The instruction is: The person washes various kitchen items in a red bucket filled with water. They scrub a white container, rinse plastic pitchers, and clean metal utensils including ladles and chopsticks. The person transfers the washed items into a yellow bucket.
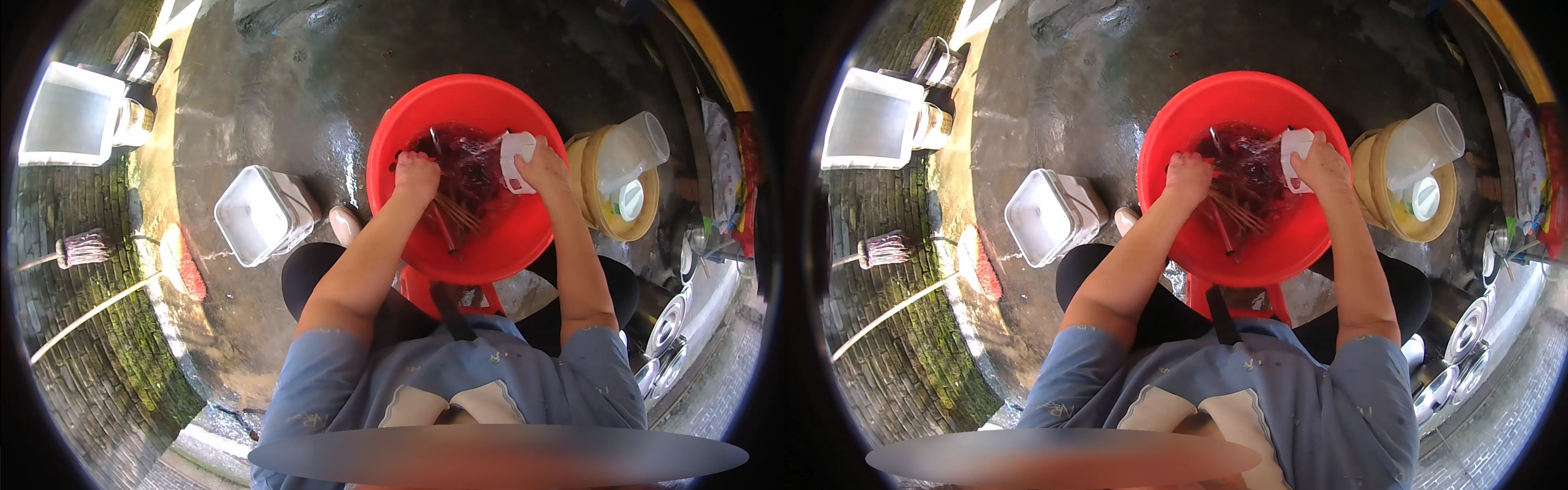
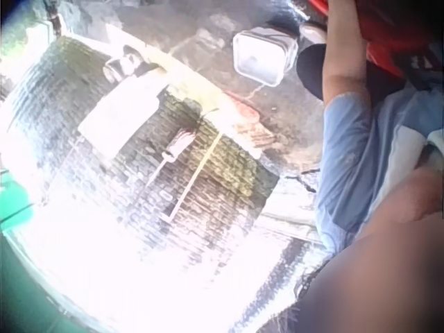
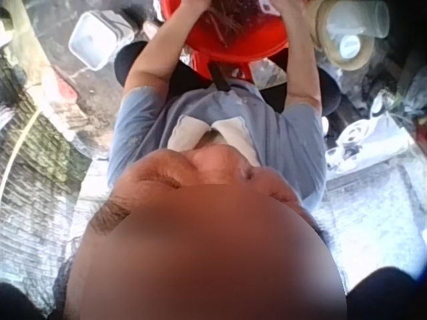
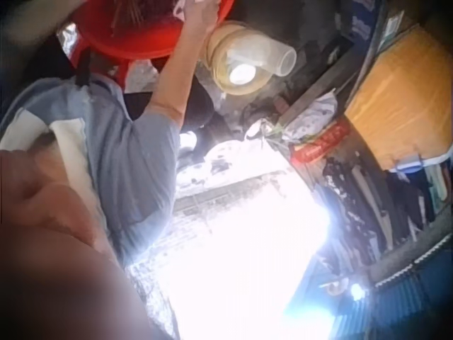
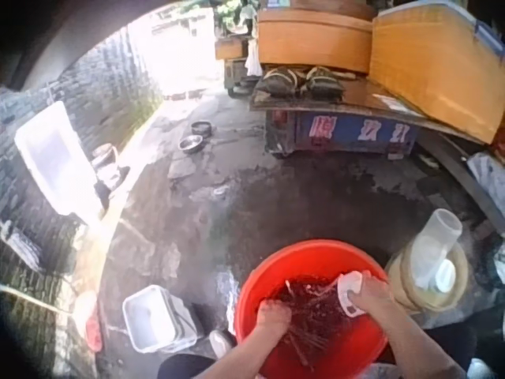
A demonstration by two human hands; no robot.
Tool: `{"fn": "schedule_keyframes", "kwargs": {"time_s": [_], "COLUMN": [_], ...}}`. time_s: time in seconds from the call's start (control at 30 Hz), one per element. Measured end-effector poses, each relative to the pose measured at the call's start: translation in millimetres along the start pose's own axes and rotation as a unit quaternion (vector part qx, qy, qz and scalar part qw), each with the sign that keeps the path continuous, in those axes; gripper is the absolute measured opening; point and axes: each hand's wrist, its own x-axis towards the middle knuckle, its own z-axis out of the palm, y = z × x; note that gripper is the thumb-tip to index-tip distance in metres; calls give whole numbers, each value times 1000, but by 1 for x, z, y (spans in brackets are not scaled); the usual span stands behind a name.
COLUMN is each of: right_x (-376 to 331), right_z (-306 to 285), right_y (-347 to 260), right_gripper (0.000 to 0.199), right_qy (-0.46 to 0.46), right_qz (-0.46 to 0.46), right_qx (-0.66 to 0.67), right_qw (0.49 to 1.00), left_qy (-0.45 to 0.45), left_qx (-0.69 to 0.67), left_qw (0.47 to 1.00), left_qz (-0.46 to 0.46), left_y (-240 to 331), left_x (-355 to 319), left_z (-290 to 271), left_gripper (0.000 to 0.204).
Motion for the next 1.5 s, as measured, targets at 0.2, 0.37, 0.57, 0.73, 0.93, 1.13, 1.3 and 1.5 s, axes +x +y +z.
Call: {"fn": "schedule_keyframes", "kwargs": {"time_s": [0.2,0.37,0.57,0.73,0.93,1.13,1.3,1.5], "right_x": [-10,23,67,35,-32,-80,-76,-109], "right_z": [14,98,194,95,34,-9,10,18], "right_y": [-21,-15,26,20,-9,-29,-13,87], "right_gripper": [66,66,55,51,53,57,45,50], "right_qy": [-7,-135,-129,-269,108,312,292,262], "right_qz": [-120,-13,149,70,-237,-336,-408,-207], "right_qx": [78,-19,122,411,301,259,117,70], "right_qw": [990,991,973,868,917,850,857,940], "left_qy": [52,10,11,16,-43,32,101,301], "left_qx": [40,22,13,-41,-137,-179,-130,-171], "left_qw": [996,999,998,999,989,983,986,934], "left_qz": [53,36,56,26,23,35,25,94], "left_y": [15,2,7,2,15,9,-2,-33], "left_x": [-10,-7,-3,9,6,-1,-17,-25], "left_z": [0,29,24,36,-3,2,-22,-29], "left_gripper": [28,37,44,46,50,58,56,48]}}
